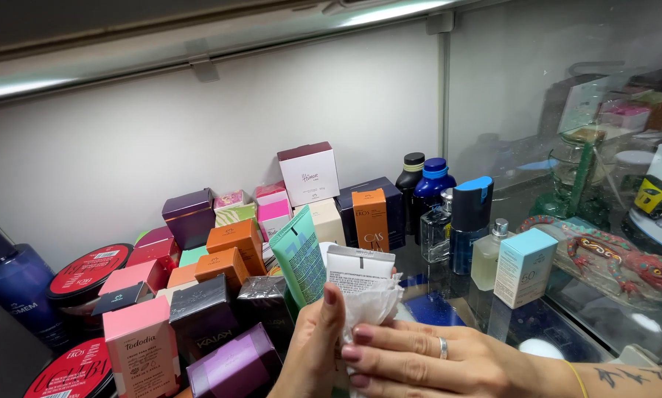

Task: The person wipes the exterior of several cosmetic items, including a small light blue box, a white tube, an orange box, and a dark blue box, using a white tissue. The items are handled one at a time and placed back on a glass shelf among other products.

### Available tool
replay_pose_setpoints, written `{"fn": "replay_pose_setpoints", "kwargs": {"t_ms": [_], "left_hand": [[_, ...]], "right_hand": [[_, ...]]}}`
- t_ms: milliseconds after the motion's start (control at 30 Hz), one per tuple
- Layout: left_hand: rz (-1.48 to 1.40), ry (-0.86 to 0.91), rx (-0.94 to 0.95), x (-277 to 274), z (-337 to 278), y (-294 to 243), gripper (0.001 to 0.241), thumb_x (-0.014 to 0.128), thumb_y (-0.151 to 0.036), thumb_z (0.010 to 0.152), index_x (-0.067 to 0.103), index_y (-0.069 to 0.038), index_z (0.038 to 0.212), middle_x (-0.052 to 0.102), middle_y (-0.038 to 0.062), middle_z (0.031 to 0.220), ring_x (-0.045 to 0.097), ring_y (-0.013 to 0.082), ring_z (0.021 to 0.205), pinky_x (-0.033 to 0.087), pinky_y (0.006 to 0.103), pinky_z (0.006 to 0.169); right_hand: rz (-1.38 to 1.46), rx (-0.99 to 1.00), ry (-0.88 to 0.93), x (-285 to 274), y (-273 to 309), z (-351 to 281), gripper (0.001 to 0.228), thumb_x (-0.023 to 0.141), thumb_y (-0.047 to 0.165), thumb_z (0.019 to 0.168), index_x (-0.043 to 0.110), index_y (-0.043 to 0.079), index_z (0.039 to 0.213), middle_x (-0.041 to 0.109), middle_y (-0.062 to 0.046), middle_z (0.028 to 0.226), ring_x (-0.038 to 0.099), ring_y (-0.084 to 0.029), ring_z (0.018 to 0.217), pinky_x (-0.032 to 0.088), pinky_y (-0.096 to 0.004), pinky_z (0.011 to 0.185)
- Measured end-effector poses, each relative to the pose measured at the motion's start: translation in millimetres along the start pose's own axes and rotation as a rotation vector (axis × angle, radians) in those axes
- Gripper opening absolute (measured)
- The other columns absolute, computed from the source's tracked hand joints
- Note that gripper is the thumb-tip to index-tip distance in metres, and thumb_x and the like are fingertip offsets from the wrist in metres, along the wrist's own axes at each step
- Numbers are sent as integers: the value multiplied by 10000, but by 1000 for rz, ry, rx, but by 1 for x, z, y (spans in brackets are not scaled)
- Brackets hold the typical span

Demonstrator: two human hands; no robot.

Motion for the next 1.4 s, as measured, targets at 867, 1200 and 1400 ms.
{"fn": "replay_pose_setpoints", "kwargs": {"t_ms": [867,1200,1400], "left_hand": [[922,247,991,76,-87,-64,270,523,-277,1051,674,-143,1231,748,19,1149,771,155,1073,579,263,893],[789,77,566,57,-30,-43,913,303,-702,928,160,-115,1612,508,87,1377,622,190,1043,578,373,868],[623,9,309,88,-10,-34,885,709,-458,803,307,-233,1558,646,25,1265,655,142,1007,576,299,879]], "right_hand": [[1816,1216,-260,53,-40,-38,103,748,29,923,708,1,1013,649,-36,814,627,-107,710,368,-202,600],[332,548,-127,-11,9,-70,248,558,243,1066,702,46,1114,743,-72,1083,682,-240,1034,535,-351,888],[380,723,-199,8,-4,-110,277,683,313,991,804,91,1104,849,-90,1205,800,-169,1196,593,-343,1018]]}}
Point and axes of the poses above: each hand's wrist, its own z-axis towards the middle knuckle, its own x-axis out of the palm, y = z × x, the point moved 7 cm from there along z, towards the middle knuckle
